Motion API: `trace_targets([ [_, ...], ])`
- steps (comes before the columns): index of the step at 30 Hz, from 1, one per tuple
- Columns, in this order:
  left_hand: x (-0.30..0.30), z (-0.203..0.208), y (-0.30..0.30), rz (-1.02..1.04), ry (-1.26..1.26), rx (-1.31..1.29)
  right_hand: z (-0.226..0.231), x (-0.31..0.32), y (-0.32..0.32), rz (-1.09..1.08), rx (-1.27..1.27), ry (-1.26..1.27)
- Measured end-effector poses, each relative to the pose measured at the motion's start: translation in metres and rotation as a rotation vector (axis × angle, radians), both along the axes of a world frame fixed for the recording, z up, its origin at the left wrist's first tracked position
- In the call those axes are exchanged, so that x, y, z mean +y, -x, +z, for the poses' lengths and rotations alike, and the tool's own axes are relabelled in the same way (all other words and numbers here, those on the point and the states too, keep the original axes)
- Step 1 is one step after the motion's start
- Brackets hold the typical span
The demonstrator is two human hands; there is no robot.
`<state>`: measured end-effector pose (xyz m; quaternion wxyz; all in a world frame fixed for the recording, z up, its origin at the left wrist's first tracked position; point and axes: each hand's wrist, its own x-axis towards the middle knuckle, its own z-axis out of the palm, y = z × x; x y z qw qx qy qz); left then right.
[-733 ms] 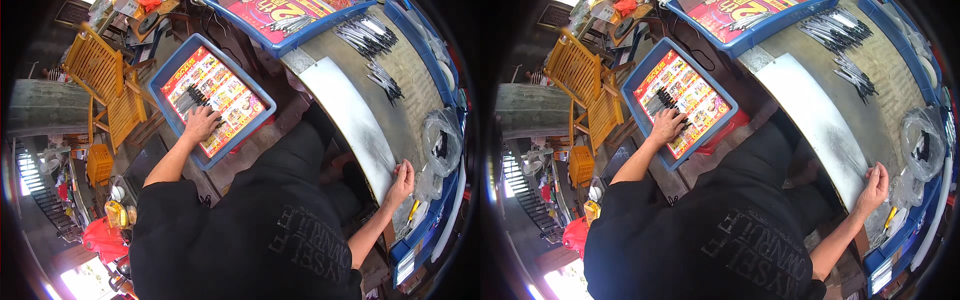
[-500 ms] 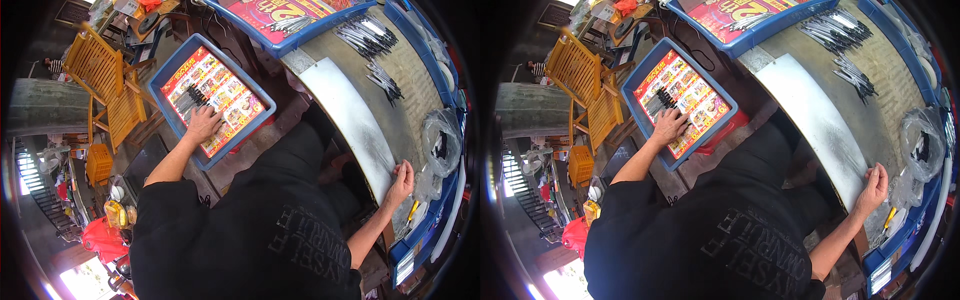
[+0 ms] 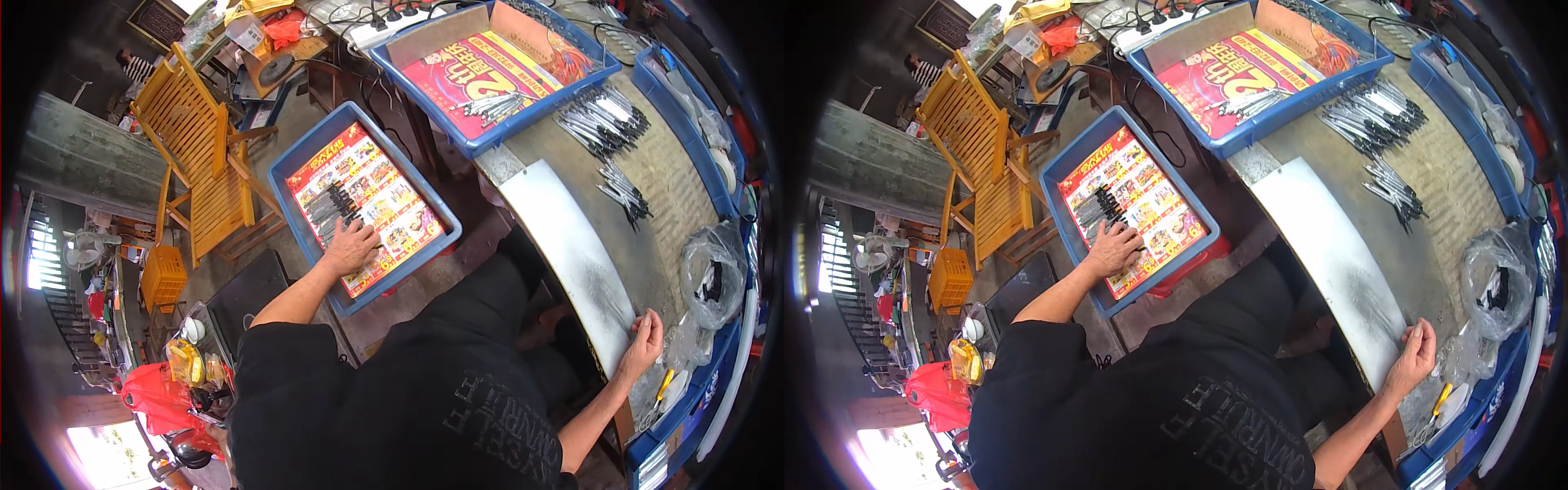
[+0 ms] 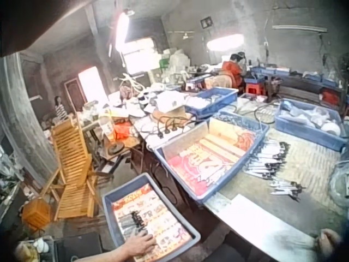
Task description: Assembling and sorting small components at a workbench using a handheld tool.
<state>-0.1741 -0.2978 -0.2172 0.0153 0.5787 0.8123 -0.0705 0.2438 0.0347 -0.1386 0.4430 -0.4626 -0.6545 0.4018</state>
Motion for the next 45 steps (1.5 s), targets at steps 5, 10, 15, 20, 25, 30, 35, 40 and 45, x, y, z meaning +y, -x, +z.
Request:
trace_targets([
  [5, 0.001, 0.005, 0.0, 0.022, 0.065, -0.033, -0.004, 0.001, 0.001, -0.006, 0.016, 0.007],
  [10, 0.02, 0.017, -0.002, -0.061, -0.175, -0.016, -0.004, 0.0, -0.004, -0.017, 0.041, 0.035],
  [15, 0.064, 0.059, -0.021, -0.188, -0.529, -0.177, 0.006, -0.005, 0.011, -0.048, 0.012, 0.055],
  [20, 0.143, 0.11, -0.05, -0.415, -0.694, -0.401, 0.01, -0.006, 0.012, -0.06, -0.016, 0.045],
  [25, 0.233, 0.137, -0.076, -0.555, -0.713, -0.546, 0.005, -0.004, 0.009, -0.089, -0.042, -0.016],
  [30, 0.314, 0.136, -0.11, -0.739, -0.549, -0.478, 0.007, -0.004, 0.01, -0.099, -0.063, -0.043],
  [35, 0.384, 0.121, -0.13, -0.824, -0.468, -0.361, 0.011, -0.005, 0.014, -0.086, -0.11, -0.087],
  [40, 0.416, 0.116, -0.141, -0.728, -0.252, -0.247, 0.013, -0.005, 0.015, -0.077, -0.128, -0.099],
  [45, 0.43, 0.122, -0.152, -0.688, -0.103, -0.25, 0.018, -0.005, 0.015, -0.085, -0.139, -0.107],
])
